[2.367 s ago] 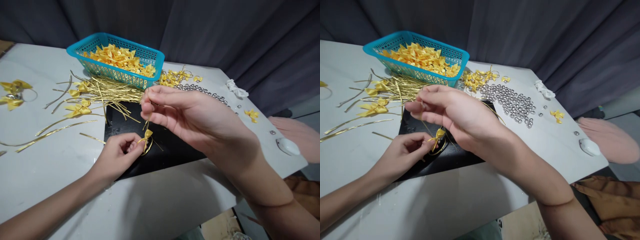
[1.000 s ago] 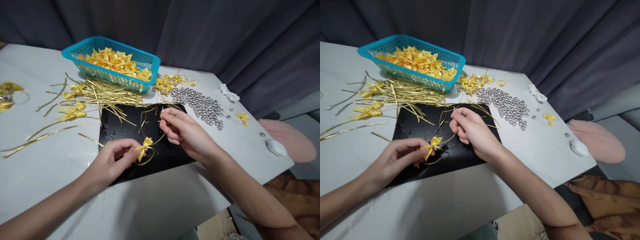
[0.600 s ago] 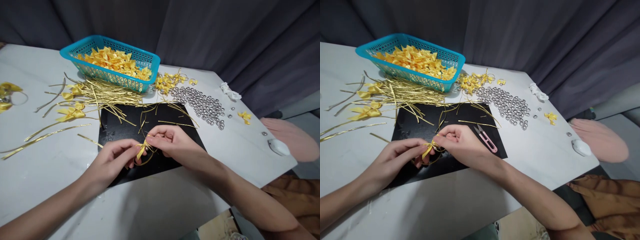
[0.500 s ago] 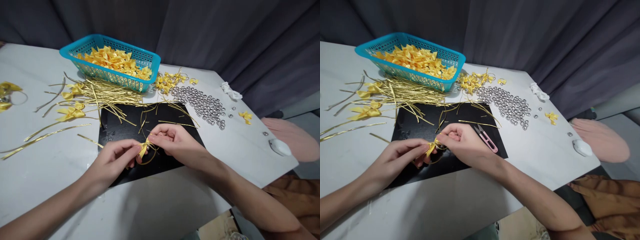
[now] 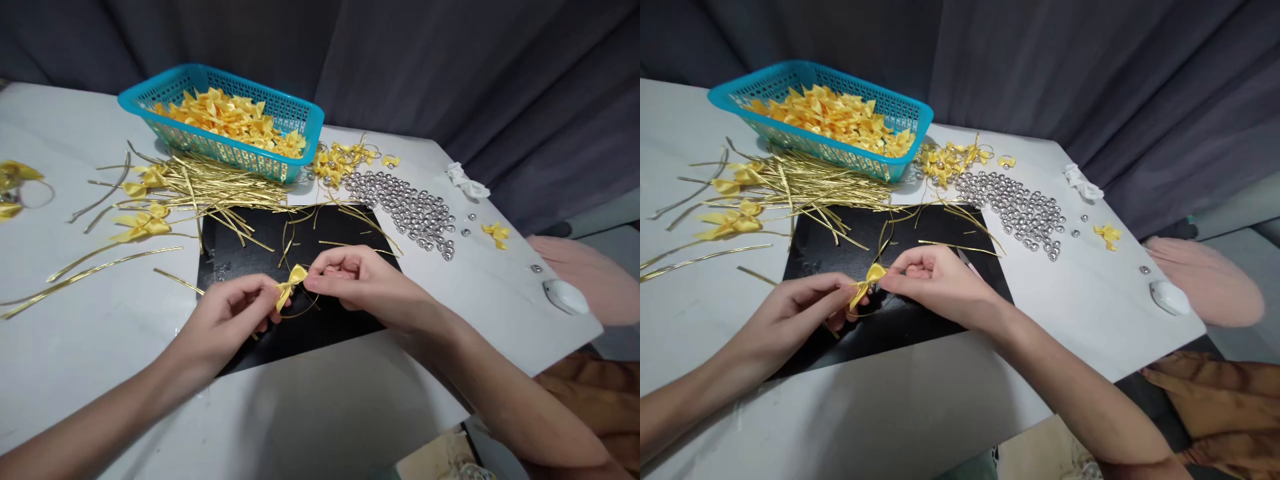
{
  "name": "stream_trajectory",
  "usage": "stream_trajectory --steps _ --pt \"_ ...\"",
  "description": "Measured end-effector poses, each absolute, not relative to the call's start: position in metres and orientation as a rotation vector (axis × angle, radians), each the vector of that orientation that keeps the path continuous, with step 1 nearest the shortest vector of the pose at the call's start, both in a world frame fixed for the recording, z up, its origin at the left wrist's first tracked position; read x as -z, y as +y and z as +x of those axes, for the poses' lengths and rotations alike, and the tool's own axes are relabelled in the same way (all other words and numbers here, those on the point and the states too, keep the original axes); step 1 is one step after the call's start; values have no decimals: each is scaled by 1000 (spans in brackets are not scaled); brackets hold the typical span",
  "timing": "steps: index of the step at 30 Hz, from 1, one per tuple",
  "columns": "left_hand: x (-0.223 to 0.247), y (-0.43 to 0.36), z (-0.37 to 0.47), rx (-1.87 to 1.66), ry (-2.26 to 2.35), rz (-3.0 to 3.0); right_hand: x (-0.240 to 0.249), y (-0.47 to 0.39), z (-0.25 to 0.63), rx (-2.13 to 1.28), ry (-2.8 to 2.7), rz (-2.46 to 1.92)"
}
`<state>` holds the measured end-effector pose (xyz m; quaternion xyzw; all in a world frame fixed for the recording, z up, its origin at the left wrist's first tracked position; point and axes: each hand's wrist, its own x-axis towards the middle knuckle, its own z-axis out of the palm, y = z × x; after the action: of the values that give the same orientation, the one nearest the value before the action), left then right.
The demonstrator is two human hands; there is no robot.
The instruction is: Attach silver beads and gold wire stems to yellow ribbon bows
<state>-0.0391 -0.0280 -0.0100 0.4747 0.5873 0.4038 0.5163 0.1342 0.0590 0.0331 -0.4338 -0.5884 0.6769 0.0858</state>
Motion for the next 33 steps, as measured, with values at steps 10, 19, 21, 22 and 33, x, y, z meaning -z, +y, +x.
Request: stream_trajectory --steps 10,19,21,22,33 --pt "7 -29 -42 -986 1343 1103 -36 61 132 -2086 -1764 -1291" --pt "4 -26 -41 -984 1328 1022 -16 50 127 -2049 -1577 -1157" --pt "5 -25 -40 -972 1346 1035 -18 53 127 -2033 -1599 -1158" --pt "5 -25 -40 -968 1350 1038 -19 54 128 -2018 -1619 -1161" --pt "6 -26 -41 -983 1302 1015 -23 51 128 -1593 -1824 -1211"
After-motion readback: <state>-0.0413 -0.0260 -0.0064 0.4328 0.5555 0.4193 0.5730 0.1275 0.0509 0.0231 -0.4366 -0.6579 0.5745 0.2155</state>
